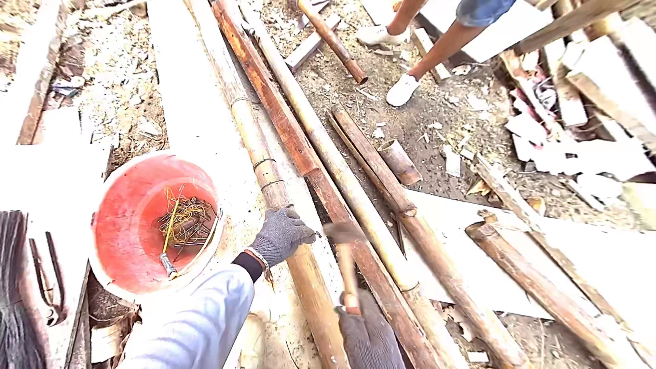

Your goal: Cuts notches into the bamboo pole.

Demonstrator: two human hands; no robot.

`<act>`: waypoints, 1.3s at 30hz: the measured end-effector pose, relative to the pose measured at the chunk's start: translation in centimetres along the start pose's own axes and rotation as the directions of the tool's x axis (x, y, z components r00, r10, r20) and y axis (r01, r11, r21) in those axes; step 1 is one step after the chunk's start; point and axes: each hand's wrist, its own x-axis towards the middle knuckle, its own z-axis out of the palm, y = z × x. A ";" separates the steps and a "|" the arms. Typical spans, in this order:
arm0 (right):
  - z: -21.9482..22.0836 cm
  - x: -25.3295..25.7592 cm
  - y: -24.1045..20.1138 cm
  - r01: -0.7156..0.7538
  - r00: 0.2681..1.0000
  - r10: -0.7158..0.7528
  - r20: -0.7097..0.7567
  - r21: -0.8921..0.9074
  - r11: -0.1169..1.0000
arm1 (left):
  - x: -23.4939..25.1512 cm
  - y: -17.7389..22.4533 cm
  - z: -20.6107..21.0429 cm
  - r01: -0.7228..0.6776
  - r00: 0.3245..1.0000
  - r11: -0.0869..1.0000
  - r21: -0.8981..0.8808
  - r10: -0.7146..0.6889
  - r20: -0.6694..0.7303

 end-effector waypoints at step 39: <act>1.8 -1.7 1.1 -0.005 0.998 0.013 -0.067 0.123 0.992 | -3.8 12.3 7.2 0.956 0.161 0.064 -0.286 -0.929 0.332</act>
